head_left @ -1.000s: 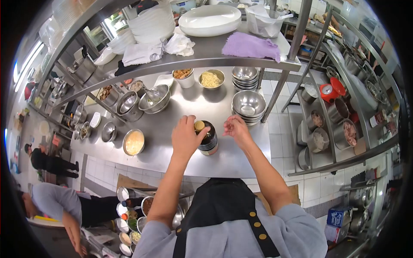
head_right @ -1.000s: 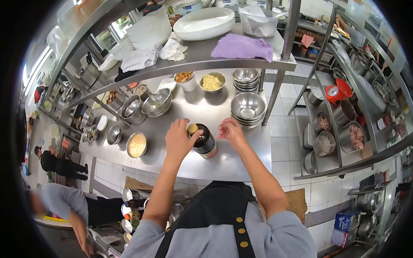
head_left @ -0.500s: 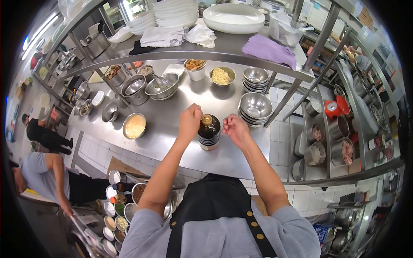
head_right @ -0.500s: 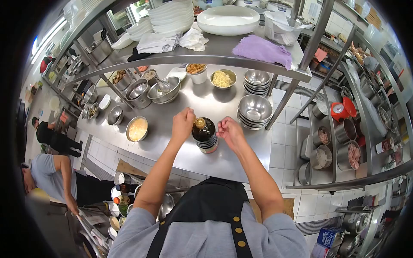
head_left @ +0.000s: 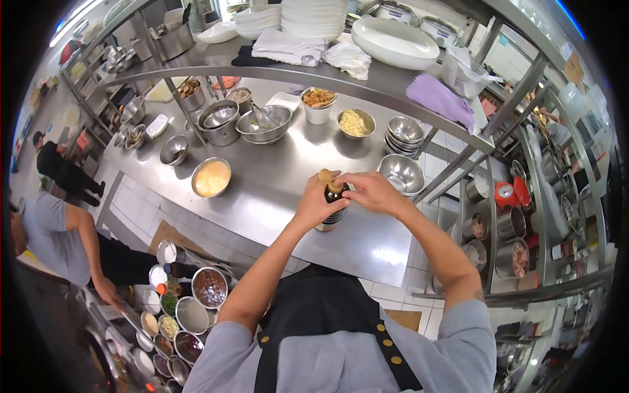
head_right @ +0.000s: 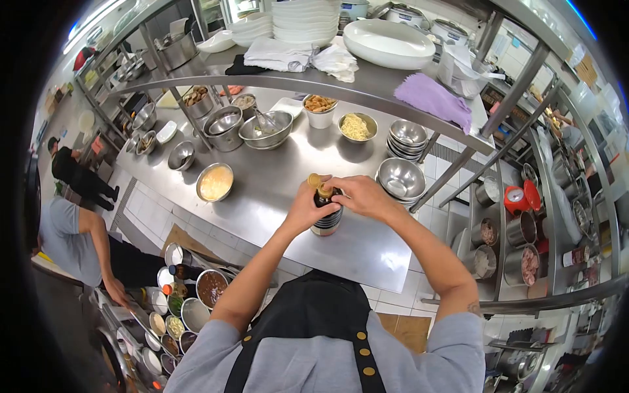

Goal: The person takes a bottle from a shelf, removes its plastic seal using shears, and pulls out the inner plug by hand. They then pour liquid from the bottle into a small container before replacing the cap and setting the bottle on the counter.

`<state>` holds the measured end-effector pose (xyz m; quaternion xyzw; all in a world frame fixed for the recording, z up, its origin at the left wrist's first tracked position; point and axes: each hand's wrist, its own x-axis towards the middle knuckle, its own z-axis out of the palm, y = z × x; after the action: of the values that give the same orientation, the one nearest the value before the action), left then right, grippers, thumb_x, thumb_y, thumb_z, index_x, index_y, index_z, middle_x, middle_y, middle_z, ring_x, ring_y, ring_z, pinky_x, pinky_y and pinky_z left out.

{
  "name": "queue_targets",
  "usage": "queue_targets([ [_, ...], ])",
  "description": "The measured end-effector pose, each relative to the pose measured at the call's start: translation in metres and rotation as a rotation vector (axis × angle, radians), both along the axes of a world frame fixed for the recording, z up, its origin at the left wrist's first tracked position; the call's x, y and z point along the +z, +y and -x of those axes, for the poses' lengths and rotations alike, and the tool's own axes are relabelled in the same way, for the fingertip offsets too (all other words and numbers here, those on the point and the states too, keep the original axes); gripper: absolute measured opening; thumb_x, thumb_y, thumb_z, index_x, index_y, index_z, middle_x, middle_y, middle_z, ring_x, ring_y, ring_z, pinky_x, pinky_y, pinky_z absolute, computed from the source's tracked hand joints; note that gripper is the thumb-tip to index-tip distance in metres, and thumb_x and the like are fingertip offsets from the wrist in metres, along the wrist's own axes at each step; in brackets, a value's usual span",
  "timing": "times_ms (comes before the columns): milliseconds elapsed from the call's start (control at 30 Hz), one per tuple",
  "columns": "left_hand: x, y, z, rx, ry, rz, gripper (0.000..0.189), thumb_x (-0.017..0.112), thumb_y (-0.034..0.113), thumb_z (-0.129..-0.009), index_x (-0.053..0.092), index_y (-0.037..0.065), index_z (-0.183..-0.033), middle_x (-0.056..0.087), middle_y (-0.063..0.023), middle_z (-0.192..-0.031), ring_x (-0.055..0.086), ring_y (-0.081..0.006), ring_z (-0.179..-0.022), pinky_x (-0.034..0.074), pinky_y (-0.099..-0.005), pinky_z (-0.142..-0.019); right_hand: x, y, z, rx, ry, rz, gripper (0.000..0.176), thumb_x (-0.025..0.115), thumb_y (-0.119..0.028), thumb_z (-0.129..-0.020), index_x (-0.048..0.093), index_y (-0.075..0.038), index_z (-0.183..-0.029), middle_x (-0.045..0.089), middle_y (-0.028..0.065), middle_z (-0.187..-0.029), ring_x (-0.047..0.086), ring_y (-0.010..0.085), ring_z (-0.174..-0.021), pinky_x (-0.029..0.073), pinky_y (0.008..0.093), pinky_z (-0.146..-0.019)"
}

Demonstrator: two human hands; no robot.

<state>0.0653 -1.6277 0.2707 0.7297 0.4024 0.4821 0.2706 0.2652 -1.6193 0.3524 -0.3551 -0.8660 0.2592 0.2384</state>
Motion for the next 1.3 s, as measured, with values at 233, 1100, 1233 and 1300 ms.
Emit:
queue_targets([
  [233,0.008,0.031,0.0,-0.159,0.134,0.125,0.06,0.087,0.03,-0.072,0.061,0.002,-0.118,0.067,-0.0139,-0.108,0.066,-0.0308,-0.102,0.051,-0.0399,-0.091,0.016,0.03,0.011,0.101,-0.32,-0.219,0.027,0.075,-0.015,-0.078,0.057,-0.009,-0.096,0.065,0.0119,-0.074,0.066,0.0354,-0.075,0.05,0.0465,-0.064],
  [1100,0.001,0.042,-0.011,-0.139,0.057,0.144,0.051,0.087,0.031,-0.065,0.063,0.006,-0.103,0.067,-0.0175,-0.1,0.064,-0.0371,-0.098,0.051,-0.0441,-0.085,0.026,0.046,0.016,0.144,-0.384,-0.014,0.027,0.075,-0.004,-0.075,0.048,-0.004,-0.079,0.059,0.0161,-0.064,0.063,0.0373,-0.064,0.048,0.0437,-0.059],
  [1233,0.001,0.04,-0.01,-0.127,0.06,0.165,0.05,0.086,0.029,-0.065,0.063,0.006,-0.102,0.067,-0.0161,-0.1,0.063,-0.0359,-0.099,0.051,-0.044,-0.085,0.026,0.047,0.019,0.162,-0.422,-0.018,0.026,0.075,-0.004,-0.074,0.049,-0.003,-0.08,0.06,0.0167,-0.065,0.063,0.0378,-0.064,0.048,0.0443,-0.06],
  [1300,0.003,0.041,-0.009,-0.159,0.114,0.173,0.054,0.086,0.029,-0.065,0.06,0.007,-0.107,0.067,-0.0129,-0.108,0.061,-0.0332,-0.108,0.052,-0.0454,-0.09,0.025,0.044,0.02,0.152,-0.423,-0.009,0.026,0.075,-0.004,-0.074,0.05,-0.003,-0.08,0.06,0.0169,-0.065,0.063,0.0379,-0.065,0.048,0.0447,-0.06],
])
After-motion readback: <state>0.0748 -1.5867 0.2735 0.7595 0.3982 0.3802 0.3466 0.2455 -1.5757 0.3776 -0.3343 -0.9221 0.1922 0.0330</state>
